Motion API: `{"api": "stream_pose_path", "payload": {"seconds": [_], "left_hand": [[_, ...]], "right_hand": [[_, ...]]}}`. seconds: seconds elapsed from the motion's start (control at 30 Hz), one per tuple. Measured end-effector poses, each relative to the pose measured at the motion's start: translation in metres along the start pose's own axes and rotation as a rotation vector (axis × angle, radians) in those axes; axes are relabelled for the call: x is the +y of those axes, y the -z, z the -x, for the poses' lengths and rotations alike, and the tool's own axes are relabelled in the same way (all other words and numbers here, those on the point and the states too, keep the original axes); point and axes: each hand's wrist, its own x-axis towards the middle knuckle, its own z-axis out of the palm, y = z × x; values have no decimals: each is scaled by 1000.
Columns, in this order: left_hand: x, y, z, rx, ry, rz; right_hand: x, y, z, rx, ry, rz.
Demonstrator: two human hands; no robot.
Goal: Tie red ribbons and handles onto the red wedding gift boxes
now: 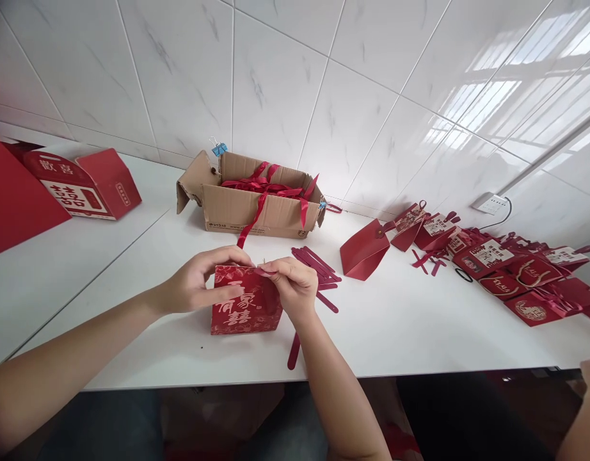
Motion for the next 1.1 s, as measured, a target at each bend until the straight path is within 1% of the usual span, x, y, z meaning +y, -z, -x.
{"api": "stream_pose_path", "payload": {"seconds": [0.1,0.17,0.27,0.37,0.47,0.6,0.67,0.73,0.8,0.83,0.9,0.97,1.03,1.1], "left_hand": [[0,-14,1,131,-1,-76],[-2,-19,2,209,1,-91],[-6,-20,2,256,-5,-101],[-8,-19,2,274,-31,-101],[-8,-19,2,270,-59,-106],[-8,-21,3,253,-93,-119],[-8,-21,3,245,-117,-124],[-8,-20,4,230,-148,-131],[-7,-20,4,212,-166,-135],[-6,-20,3,208,-152,-142],[-3,-22,3,233,-56,-168],[-1,-26,2,298,93,-203],[1,-31,3,361,220,-227],[1,-35,3,397,269,-255]], "right_hand": [[0,0,-2,16,-19,-37],[-1,2,-4,-14,-45,-64],[-2,4,-4,-93,-100,-70],[-3,5,-4,-137,-135,-37],[-3,3,-3,-143,-134,-27],[-3,1,-3,-123,-119,3],[-3,0,-2,-104,-78,34],[-3,-2,-1,-60,-20,56],[-2,-4,1,-20,-9,49],[-2,-5,1,-14,-27,52],[-2,-6,1,-26,-81,99],[-4,-7,1,-30,-116,171],[-5,-8,1,-7,-131,204],[-6,-9,1,14,-135,202]]}}
